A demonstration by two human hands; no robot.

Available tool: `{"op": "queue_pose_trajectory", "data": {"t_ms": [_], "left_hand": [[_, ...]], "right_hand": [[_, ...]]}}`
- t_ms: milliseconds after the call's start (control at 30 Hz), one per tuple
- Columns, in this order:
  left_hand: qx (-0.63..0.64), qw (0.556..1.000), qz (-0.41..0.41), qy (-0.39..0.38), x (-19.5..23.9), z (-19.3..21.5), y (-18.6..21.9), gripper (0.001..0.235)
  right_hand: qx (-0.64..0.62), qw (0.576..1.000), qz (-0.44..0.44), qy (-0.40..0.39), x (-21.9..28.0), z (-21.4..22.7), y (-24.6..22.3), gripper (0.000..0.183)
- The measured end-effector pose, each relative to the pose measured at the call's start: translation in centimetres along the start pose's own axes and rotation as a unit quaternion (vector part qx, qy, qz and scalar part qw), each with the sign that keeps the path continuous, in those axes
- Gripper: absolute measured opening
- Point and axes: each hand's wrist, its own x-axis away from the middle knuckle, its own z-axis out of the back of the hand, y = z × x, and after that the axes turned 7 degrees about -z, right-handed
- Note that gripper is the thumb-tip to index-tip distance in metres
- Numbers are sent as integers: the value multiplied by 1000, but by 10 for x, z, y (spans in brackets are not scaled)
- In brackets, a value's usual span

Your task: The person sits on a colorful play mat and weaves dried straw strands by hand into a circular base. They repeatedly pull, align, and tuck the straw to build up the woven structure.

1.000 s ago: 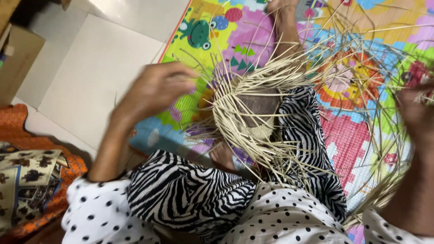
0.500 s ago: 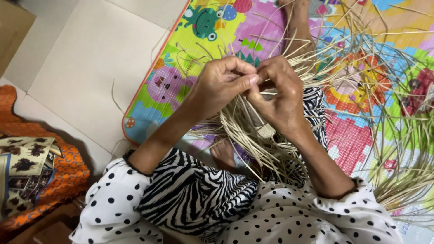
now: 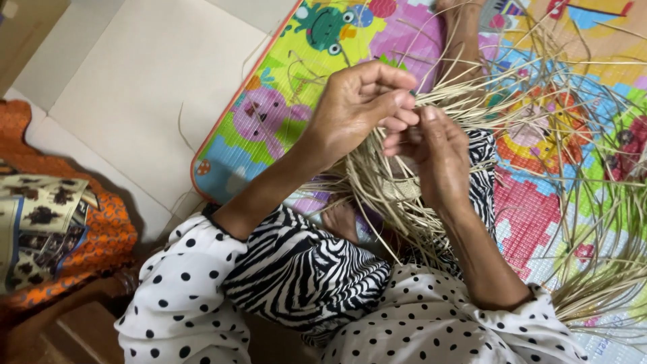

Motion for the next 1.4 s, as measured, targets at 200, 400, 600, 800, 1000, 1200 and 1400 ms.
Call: {"op": "queue_pose_trajectory", "data": {"t_ms": [200,400,600,800,1000,1200,1400], "left_hand": [[-63,997,-22,-31,-5,-2,5,16],[-125,991,-17,-49,-6,-1,15,14],[-483,853,62,-185,16,76,-7,15],[-506,791,231,-256,41,66,10,41],[-396,755,411,-323,61,70,16,58],[-274,756,446,-393,84,108,-51,66],[-267,786,436,-347,76,102,-44,43]], "right_hand": [[209,977,-20,-34,28,-14,7,73],[368,907,177,-100,16,7,47,27],[426,884,188,-37,-1,55,60,20],[479,825,293,-57,13,44,72,15],[599,705,353,-141,29,22,68,30],[650,640,386,-140,30,23,83,13],[626,670,359,-174,24,25,75,19]]}}
